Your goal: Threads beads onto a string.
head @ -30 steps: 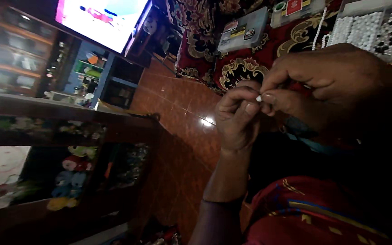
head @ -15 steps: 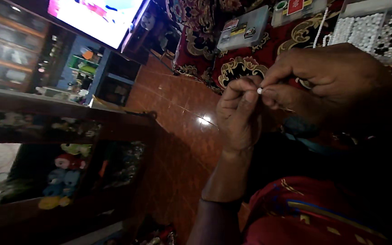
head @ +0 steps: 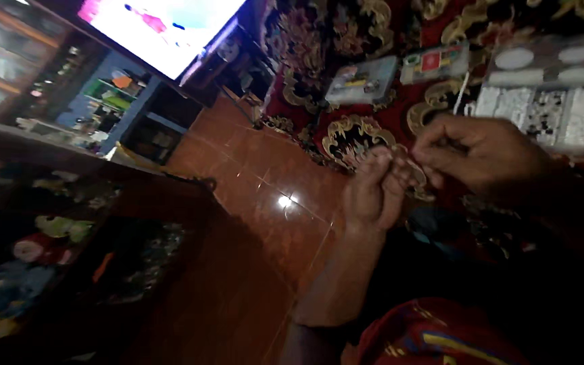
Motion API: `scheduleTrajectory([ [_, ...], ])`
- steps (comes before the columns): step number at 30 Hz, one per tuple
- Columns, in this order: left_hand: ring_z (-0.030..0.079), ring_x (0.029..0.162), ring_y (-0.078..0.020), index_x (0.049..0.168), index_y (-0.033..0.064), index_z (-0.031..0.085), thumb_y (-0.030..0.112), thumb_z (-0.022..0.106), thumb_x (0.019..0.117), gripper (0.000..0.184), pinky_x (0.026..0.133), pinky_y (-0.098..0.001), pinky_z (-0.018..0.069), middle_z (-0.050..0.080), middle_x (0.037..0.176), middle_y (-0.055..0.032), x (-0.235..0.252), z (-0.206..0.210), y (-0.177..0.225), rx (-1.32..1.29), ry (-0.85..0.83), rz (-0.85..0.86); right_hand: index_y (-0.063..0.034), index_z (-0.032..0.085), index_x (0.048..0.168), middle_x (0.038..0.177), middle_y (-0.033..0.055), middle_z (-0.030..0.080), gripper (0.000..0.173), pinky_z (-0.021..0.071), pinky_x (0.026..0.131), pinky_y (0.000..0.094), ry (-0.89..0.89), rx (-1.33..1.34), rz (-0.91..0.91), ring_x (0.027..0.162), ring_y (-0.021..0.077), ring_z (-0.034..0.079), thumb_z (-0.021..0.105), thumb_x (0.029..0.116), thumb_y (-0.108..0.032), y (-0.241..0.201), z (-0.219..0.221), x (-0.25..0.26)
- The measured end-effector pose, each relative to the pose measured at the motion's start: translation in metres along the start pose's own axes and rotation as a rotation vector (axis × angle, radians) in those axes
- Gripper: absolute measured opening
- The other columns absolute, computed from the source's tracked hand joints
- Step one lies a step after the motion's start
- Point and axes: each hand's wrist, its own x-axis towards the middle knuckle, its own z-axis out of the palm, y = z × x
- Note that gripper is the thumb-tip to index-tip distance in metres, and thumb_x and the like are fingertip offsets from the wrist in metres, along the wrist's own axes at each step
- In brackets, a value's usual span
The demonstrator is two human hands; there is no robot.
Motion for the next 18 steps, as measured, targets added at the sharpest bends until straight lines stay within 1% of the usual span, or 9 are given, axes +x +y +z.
scheduleTrajectory([
  [1,0.068,0.081,-0.0142,0.108,0.0128,0.066,0.018,0.055,0.1028,0.013,0.075,-0.0308,0.0578,0.069,0.092,-0.0036,-0.001,-0.012,-0.01,-0.013,0.067,-0.058,-0.0126,0.067,0.101,0.073,-0.0051,0.065,0.011,0.054,0.049,0.0194,-0.014,-0.029,0.071,0.055,0.0027,0.06,0.059,0.1019,-0.02,0.007,0.001,-0.005],
  [3,0.068,0.075,-0.0143,0.105,0.0068,0.062,0.006,0.045,0.1025,0.017,0.071,-0.0299,0.0582,0.069,0.086,-0.0045,-0.004,-0.024,-0.029,0.031,0.265,-0.169,-0.0098,0.068,0.106,0.079,-0.0022,0.064,0.02,0.0529,0.056,0.0238,-0.052,-0.136,0.262,0.061,0.0046,0.059,0.057,0.1035,-0.026,0.023,0.001,-0.021],
  [6,0.064,0.07,-0.0111,0.107,0.0086,0.058,0.013,0.038,0.1062,0.021,0.066,-0.0273,0.056,0.067,0.086,-0.0012,-0.012,-0.055,-0.064,0.111,0.373,-0.345,-0.0053,0.068,0.11,0.086,0.0022,0.067,0.026,0.0558,0.068,0.0326,-0.008,-0.216,0.5,0.073,0.0096,0.062,0.058,0.1027,-0.027,0.051,0.006,-0.056],
  [8,0.065,0.071,-0.0119,0.106,0.0086,0.059,0.02,0.038,0.1074,0.024,0.067,-0.0288,0.056,0.069,0.086,-0.0017,-0.019,-0.064,-0.079,0.096,0.386,-0.418,-0.0002,0.067,0.11,0.084,0.0075,0.066,0.025,0.0548,0.067,0.0394,0.033,-0.224,0.628,0.07,0.0153,0.061,0.058,0.1024,-0.022,0.071,0.013,-0.084],
  [10,0.063,0.072,-0.0116,0.098,0.0099,0.059,0.022,0.036,0.1074,0.028,0.068,-0.0286,0.0542,0.067,0.083,-0.0008,-0.02,-0.062,-0.084,0.097,0.357,-0.466,0.0017,0.066,0.108,0.08,0.0069,0.063,0.02,0.0532,0.065,0.0365,0.085,-0.212,0.707,0.068,0.0136,0.059,0.059,0.1006,-0.016,0.091,0.021,-0.113],
  [13,0.055,0.061,-0.0076,0.09,0.0129,0.057,0.021,0.039,0.1074,0.027,0.058,-0.0237,0.0487,0.058,0.071,0.0035,-0.018,-0.061,-0.09,0.138,0.291,-0.497,0.0039,0.065,0.109,0.081,0.007,0.062,0.02,0.0519,0.066,0.0346,0.122,-0.204,0.782,0.068,0.0121,0.056,0.06,0.1004,-0.014,0.094,0.029,-0.137],
  [14,0.051,0.056,-0.005,0.091,0.0128,0.057,0.02,0.041,0.1067,0.024,0.054,-0.0208,0.0452,0.054,0.067,0.0056,-0.018,-0.061,-0.093,0.197,0.243,-0.484,0.0044,0.065,0.11,0.082,0.0078,0.062,0.021,0.0522,0.066,0.0357,0.122,-0.211,0.789,0.068,0.0128,0.057,0.06,0.1007,-0.014,0.091,0.031,-0.139],
  [16,0.044,0.052,-0.0011,0.102,0.0077,0.063,0.02,0.049,0.1055,0.019,0.05,-0.017,0.0398,0.05,0.066,0.0076,-0.02,-0.059,-0.101,0.349,0.131,-0.482,0.0055,0.064,0.111,0.085,0.0104,0.064,0.024,0.0534,0.069,0.0382,0.114,-0.24,0.782,0.071,0.015,0.059,0.059,0.1016,-0.016,0.086,0.032,-0.14],
  [18,0.037,0.048,-0.0005,0.097,0.0097,0.065,0.028,0.05,0.1067,0.026,0.046,-0.0171,0.0334,0.044,0.061,0.0098,-0.021,-0.048,-0.111,0.461,0.031,-0.529,0.007,0.065,0.11,0.089,0.0154,0.066,0.026,0.0544,0.073,0.0434,0.11,-0.295,0.747,0.076,0.0202,0.062,0.058,0.1027,-0.017,0.088,0.031,-0.141],
])
